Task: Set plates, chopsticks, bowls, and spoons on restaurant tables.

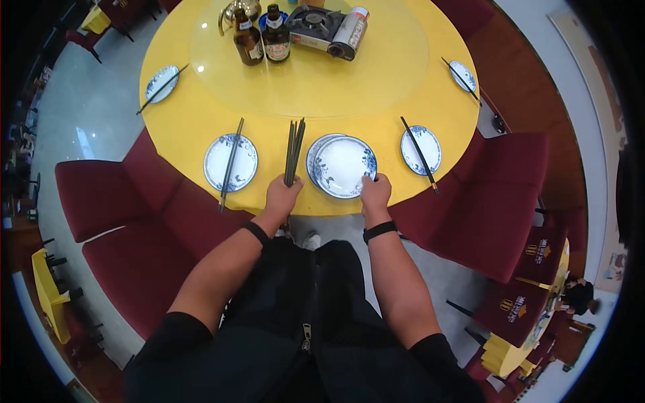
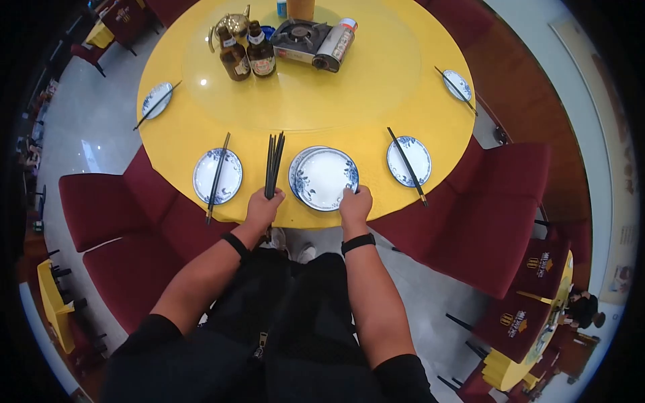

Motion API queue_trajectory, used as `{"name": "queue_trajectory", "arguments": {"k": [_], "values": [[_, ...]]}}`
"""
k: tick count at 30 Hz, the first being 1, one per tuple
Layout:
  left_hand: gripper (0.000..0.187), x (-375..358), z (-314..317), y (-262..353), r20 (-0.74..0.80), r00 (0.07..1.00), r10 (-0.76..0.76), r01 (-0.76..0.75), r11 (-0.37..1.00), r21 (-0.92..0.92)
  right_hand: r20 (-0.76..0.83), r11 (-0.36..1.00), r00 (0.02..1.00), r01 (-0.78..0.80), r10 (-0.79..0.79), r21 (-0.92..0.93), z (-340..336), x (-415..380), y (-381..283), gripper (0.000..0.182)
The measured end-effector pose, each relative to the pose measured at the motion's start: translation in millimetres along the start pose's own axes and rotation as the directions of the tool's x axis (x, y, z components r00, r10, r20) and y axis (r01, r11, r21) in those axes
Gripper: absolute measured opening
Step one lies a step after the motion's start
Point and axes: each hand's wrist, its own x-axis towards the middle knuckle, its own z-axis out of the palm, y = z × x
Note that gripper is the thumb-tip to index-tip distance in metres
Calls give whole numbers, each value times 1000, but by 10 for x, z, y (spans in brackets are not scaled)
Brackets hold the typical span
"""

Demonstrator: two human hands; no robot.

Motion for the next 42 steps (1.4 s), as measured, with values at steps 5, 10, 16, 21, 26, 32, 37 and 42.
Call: {"name": "queue_trajectory", "arguments": {"k": [5,10,16,21,26,32,37,42], "values": [[39,129,180,228,-51,991,-121,125,989,83,287,907,930,-310,227,286,-201,-67,-176,22],[43,245,396,132,-170,979,-112,142,974,174,437,837,877,-384,199,390,-721,-109,-21,27],[36,175,536,164,-250,957,-146,186,972,144,640,677,738,-584,213,449,-1620,-100,31,31],[25,-24,509,352,-270,932,-243,280,954,108,753,633,620,-678,221,373,-2048,106,136,36],[12,-257,603,511,-295,919,-261,219,961,-168,768,635,602,-686,220,355,-2102,206,307,39],[28,-333,466,291,-342,876,-341,321,940,-115,822,557,567,-698,47,450,-2126,80,67,47],[15,-622,519,473,-237,922,-307,179,879,-443,829,619,557,-669,51,411,-2395,-60,283,45],[17,-966,643,578,71,945,-320,279,669,-689,742,687,657,-602,135,407,-2770,-356,370,44]]}}
